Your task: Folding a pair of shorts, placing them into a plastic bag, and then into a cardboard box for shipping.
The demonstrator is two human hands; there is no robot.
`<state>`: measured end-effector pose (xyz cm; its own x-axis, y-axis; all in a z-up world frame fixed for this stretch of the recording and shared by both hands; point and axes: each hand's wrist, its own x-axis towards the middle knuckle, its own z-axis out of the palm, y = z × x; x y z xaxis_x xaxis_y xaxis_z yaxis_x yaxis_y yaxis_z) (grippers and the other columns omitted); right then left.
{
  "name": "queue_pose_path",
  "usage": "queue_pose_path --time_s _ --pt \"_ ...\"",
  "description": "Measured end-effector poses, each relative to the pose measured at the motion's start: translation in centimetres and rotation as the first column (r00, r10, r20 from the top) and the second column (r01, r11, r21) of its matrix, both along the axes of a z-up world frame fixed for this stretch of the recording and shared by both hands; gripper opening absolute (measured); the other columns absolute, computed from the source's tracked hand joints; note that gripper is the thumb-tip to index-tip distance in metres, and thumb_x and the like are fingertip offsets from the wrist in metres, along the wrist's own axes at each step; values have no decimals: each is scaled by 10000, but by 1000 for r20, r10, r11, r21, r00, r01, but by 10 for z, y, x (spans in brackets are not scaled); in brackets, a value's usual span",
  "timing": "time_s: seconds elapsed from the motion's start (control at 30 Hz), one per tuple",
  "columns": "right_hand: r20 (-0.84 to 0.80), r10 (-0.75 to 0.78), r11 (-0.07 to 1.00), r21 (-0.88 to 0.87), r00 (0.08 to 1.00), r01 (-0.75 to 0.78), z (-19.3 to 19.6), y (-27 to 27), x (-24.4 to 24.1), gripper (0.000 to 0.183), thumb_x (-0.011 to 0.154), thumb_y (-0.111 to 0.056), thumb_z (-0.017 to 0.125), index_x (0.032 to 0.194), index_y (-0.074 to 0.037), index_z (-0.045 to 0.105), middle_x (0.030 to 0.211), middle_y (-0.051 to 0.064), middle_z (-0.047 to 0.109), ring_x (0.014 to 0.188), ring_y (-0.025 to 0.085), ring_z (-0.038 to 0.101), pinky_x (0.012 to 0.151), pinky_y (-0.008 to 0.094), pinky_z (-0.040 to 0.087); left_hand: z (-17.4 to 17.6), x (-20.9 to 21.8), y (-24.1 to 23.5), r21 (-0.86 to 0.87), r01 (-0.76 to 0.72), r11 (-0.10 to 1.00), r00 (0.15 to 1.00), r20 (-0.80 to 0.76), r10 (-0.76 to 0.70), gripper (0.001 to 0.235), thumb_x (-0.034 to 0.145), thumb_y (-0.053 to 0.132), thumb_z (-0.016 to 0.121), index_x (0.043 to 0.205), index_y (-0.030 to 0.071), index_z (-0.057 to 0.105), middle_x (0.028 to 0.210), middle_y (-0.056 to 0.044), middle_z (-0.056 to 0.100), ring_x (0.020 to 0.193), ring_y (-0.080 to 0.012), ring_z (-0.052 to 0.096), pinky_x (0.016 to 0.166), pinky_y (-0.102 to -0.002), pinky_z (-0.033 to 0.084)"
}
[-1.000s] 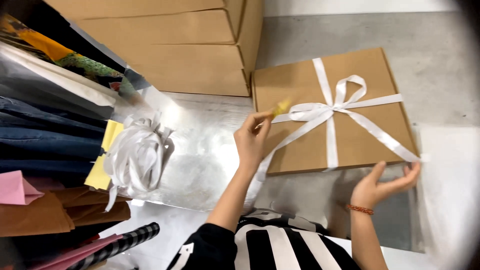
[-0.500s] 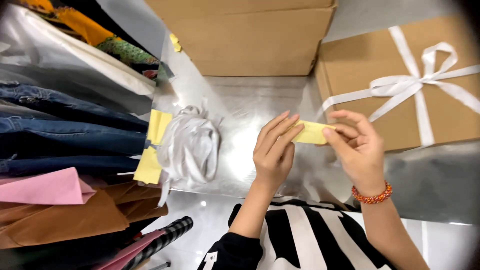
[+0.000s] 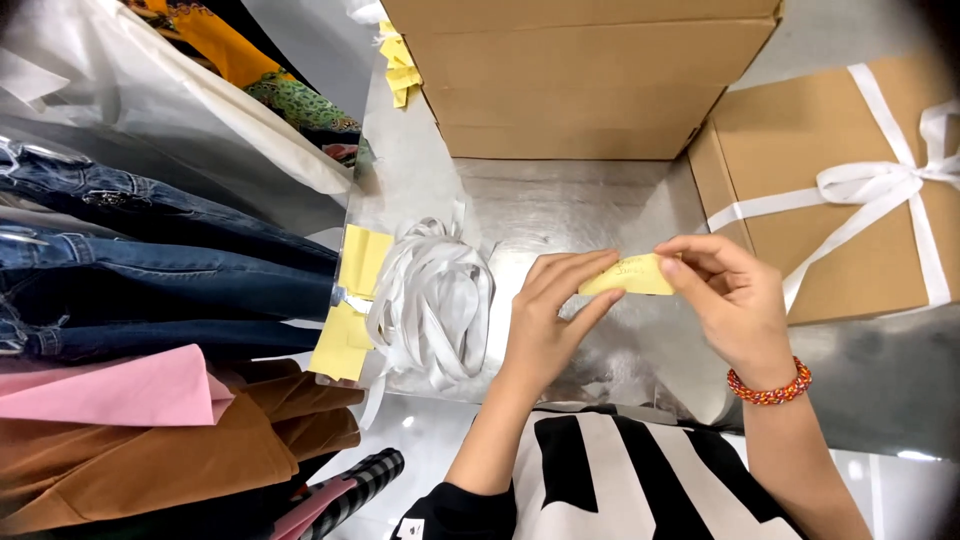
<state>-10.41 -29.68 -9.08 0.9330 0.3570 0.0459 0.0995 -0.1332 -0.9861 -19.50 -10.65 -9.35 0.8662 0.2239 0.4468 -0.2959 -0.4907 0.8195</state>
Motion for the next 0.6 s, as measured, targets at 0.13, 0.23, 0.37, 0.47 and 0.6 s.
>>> queue_pose_path --time_s 0.13,0.23,0.37,0.47,0.6 --pt "-62 130 990 58 990 -126 3 9 14 260 970 -67 705 1216 16 708 1115 178 771 960 239 766 895 327 679 -1 4 10 -28 -76 997 997 -36 75 332 984 226 788 1306 177 723 1206 9 765 1085 -182 648 971 -297 546" --pt "-131 154 988 -11 979 -157 11 19 17 327 868 22 789 1190 -2 737 1117 130 798 984 179 742 922 278 637 4 3 17 -112 -74 991 994 -89 64 288 979 200 789 1263 188 741 1154 0 759 1066 -167 647 830 -272 574" --pt "-204 91 981 -153 975 -123 15 27 20 316 880 -32 796 1194 -53 766 1126 122 825 1002 148 748 943 249 594 12 4 22 -345 -87 935 953 -302 -23 206 949 237 780 1149 187 794 1083 28 802 920 -91 684 807 -233 579" --pt "-200 65 965 -238 978 -113 22 32 18 279 879 -66 810 1157 -70 791 1093 107 839 979 150 778 948 241 595 16 7 22 -490 -197 849 887 -458 -59 182 934 264 776 1083 171 823 961 4 812 835 -94 748 797 -216 609" --pt "-224 27 921 -373 974 -111 31 37 13 252 880 -134 842 1132 -140 828 970 54 867 945 96 796 867 210 537 18 7 25 -619 -275 736 829 -540 -144 189 931 238 778 1057 102 812 915 -36 805 778 -144 803 806 -224 664"
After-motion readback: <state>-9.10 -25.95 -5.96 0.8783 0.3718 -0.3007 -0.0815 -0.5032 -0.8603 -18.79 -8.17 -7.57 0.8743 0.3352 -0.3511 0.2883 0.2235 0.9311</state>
